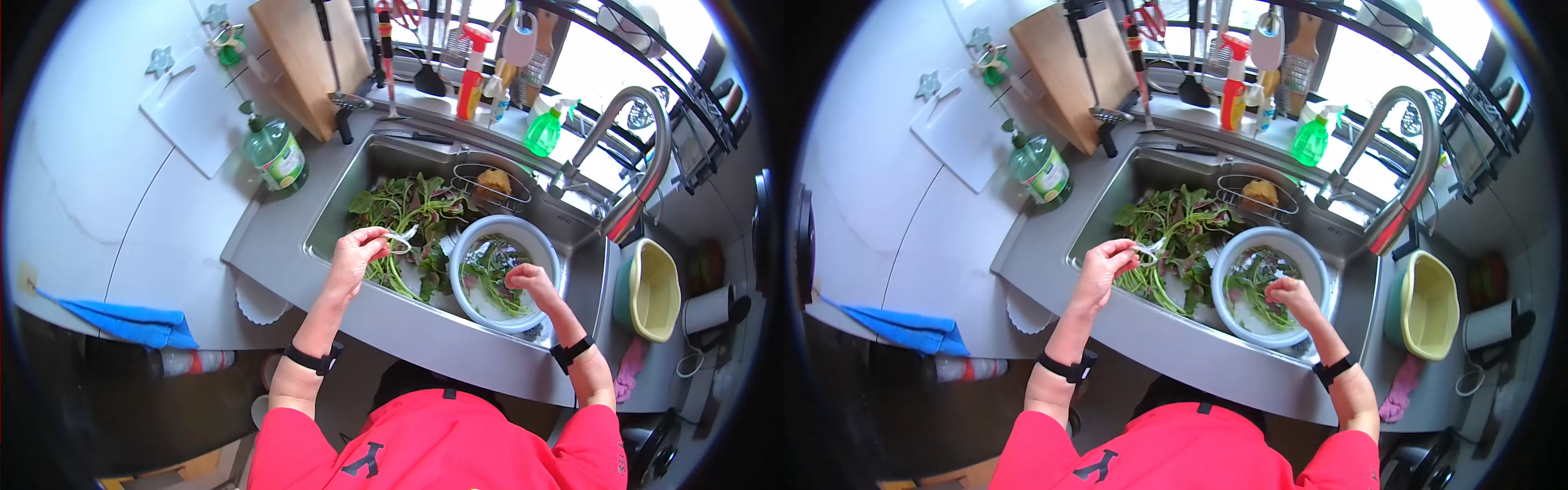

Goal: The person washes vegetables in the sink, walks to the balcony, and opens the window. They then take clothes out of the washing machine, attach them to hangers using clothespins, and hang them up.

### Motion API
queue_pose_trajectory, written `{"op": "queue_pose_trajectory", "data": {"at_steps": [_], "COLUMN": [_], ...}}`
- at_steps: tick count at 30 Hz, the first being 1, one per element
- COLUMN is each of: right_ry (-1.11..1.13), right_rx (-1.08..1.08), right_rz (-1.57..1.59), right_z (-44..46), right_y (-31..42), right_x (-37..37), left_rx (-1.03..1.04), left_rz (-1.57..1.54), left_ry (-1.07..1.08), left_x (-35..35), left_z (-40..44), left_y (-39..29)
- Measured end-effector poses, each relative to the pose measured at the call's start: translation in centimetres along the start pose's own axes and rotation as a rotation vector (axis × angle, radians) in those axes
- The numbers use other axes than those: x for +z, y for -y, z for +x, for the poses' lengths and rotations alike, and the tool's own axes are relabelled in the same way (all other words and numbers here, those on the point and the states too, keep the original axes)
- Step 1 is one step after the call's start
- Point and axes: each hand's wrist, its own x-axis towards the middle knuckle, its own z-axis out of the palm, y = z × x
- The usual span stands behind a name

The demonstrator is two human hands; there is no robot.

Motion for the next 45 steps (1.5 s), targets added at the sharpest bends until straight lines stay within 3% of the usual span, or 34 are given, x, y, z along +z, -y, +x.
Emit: {"op": "queue_pose_trajectory", "data": {"at_steps": [2,3,6,12,15,17,25,29,37,41,45], "right_ry": [-0.033,-0.040,0.017,0.221,0.224,0.206,0.238,0.229,0.116,0.008,-0.055], "right_rx": [-0.033,-0.082,-0.179,-0.310,-0.388,-0.474,-0.312,-0.281,-0.364,-0.322,-0.341], "right_rz": [-0.359,-0.370,-0.395,0.022,-0.150,-0.288,-0.276,-0.285,-0.572,-0.563,-0.855], "right_z": [-0.4,-0.5,-0.8,-1.0,-0.9,-0.2,3.0,1.1,3.3,2.9,0.3], "right_y": [0.5,1.8,3.1,11.1,12.3,11.1,3.2,5.6,5.1,5.2,6.7], "right_x": [1.0,1.8,3.5,8.7,10.9,11.3,8.5,8.7,11.0,13.5,16.4], "left_rx": [-0.006,0.019,-0.013,-0.085,-0.053,-0.008,0.164,0.158,0.054,-0.073,-0.195], "left_rz": [-0.014,-0.052,-0.104,-0.309,-0.308,-0.302,-0.248,-0.111,-0.175,-0.242,-0.290], "left_ry": [-0.008,0.007,0.028,0.046,0.012,-0.039,-0.265,-0.694,-1.174,-1.233,-1.263], "left_x": [0.6,0.1,0.4,1.9,2.0,1.2,-8.2,-15.0,-32.2,-38.5,-43.2], "left_z": [-0.2,-0.6,-2.1,-4.3,-5.9,-7.4,-22.9,-31.8,-44.8,-45.8,-44.6], "left_y": [-0.3,-0.9,-2.5,-3.6,-3.7,-4.3,-6.5,-2.9,10.9,16.5,21.1]}}
